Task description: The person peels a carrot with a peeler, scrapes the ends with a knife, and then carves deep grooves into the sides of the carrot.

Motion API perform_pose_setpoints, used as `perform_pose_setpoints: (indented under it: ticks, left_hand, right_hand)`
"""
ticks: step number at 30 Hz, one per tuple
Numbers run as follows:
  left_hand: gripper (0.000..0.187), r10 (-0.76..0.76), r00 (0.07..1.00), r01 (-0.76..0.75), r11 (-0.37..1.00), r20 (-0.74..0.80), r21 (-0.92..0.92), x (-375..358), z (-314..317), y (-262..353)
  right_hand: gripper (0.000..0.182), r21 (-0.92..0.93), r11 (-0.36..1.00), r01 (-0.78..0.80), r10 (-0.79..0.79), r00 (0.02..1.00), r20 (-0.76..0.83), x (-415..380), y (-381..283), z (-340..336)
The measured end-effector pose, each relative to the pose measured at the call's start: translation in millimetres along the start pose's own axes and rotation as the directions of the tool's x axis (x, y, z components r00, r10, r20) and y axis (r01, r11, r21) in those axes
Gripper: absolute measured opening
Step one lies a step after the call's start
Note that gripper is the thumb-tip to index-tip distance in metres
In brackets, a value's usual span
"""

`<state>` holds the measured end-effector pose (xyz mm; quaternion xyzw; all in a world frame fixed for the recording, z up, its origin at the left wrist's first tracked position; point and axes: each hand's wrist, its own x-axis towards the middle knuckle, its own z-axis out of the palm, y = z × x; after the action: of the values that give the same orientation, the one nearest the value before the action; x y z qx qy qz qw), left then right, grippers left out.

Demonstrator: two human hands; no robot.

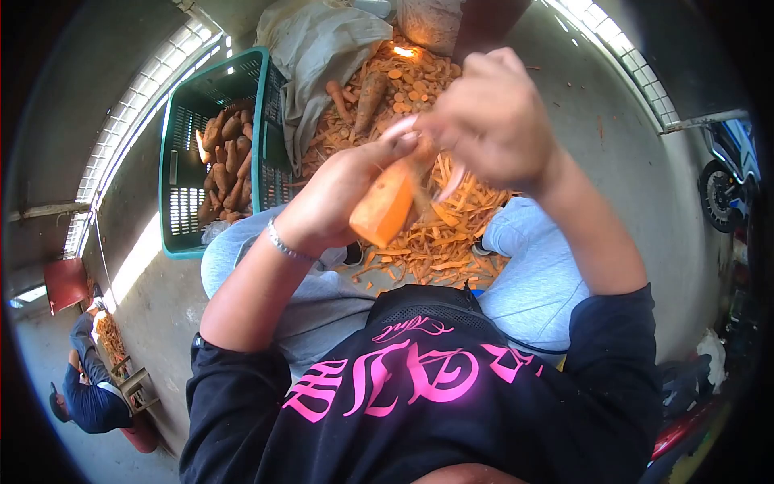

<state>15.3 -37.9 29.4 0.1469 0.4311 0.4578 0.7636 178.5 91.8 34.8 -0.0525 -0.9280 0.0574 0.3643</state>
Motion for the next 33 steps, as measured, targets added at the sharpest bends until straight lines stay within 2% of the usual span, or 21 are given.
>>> perform_pose_setpoints:
  ticks: [1, 2, 5, 6, 8, 11, 13, 14, 16, 17, 21, 24, 27, 30, 32, 33]
  left_hand:
    - [0.036, -0.053, 0.998, 0.054, 0.998, 0.034, -0.031, -2, 0, 2]
    - [0.042, -0.076, 0.995, 0.078, 0.996, -0.064, 0.037, 2, 7, 4]
    - [0.045, -0.080, 0.997, 0.080, 0.997, -0.007, 0.022, -3, 9, 8]
    - [0.044, -0.038, 0.999, 0.040, 0.999, 0.037, -0.033, -3, 9, 9]
    - [0.044, -0.004, 1.000, 0.004, 1.000, 0.016, -0.001, -2, 10, 11]
    - [0.042, -0.008, 0.999, 0.009, 1.000, 0.043, -0.026, 6, 2, 11]
    - [0.039, -0.004, 0.996, 0.009, 0.998, 0.086, -0.059, 11, -8, 7]
    - [0.034, 0.168, 0.952, -0.122, 0.975, 0.254, -0.187, 14, -14, 0]
    - [0.034, 0.114, 0.993, -0.112, 0.992, 0.035, -0.056, 11, 1, 3]
    - [0.034, 0.094, 0.993, -0.094, 0.996, -0.078, 0.007, 10, 6, 3]
    - [0.032, 0.088, 0.993, -0.089, 0.996, -0.073, -0.004, 13, 5, -2]
    - [0.032, 0.172, 0.985, -0.172, 0.985, 0.003, 0.027, 13, -1, -7]
    - [0.032, 0.188, 0.980, -0.195, 0.973, 0.067, 0.124, 14, -16, -14]
    - [0.033, 0.271, 0.934, -0.324, 0.917, 0.233, 0.234, 11, -19, -15]
    - [0.034, 0.342, 0.914, -0.403, 0.829, 0.217, 0.387, 12, -25, -17]
    - [0.035, 0.196, 0.969, -0.223, 0.957, 0.150, 0.185, 9, -15, -11]
  right_hand:
    - [0.030, -0.065, 0.995, -0.081, 0.085, 0.994, 0.062, -3, 13, -2]
    - [0.028, -0.133, 0.979, -0.155, 0.171, 0.978, 0.119, -7, 28, -5]
    - [0.029, -0.365, 0.896, -0.252, 0.311, 0.944, 0.111, -40, 85, 14]
    - [0.028, -0.267, 0.896, -0.355, 0.391, 0.915, 0.096, -34, 83, 11]
    - [0.027, -0.054, 0.842, -0.537, 0.539, 0.835, 0.110, -23, 76, -1]
    - [0.034, 0.043, 0.939, -0.343, 0.339, 0.938, 0.071, 9, 21, -23]
    - [0.031, 0.033, 0.997, -0.066, 0.066, 0.998, 0.001, 11, 2, -24]
    - [0.030, 0.016, 0.999, -0.035, 0.035, 0.999, 0.016, 13, -10, -25]
    - [0.030, -0.020, 0.999, 0.026, -0.025, 0.998, 0.050, 18, -29, -25]
    - [0.031, -0.021, 0.999, 0.035, -0.034, 0.998, 0.044, 18, -31, -23]
    - [0.031, -0.012, 0.999, 0.041, -0.040, 0.998, 0.037, 15, -34, -14]
    - [0.030, -0.013, 0.999, 0.033, -0.032, 0.999, 0.030, 14, -36, -10]
    - [0.027, 0.026, 1.000, 0.013, -0.014, 0.999, 0.032, 12, -34, -8]
    - [0.024, 0.126, 0.992, 0.013, -0.020, 0.999, 0.051, 8, -28, 0]
    - [0.022, 0.154, 0.988, 0.014, -0.029, 0.995, 0.097, 5, -22, 1]
    - [0.026, 0.114, 0.993, -0.001, -0.008, 0.996, 0.084, 4, -15, 1]
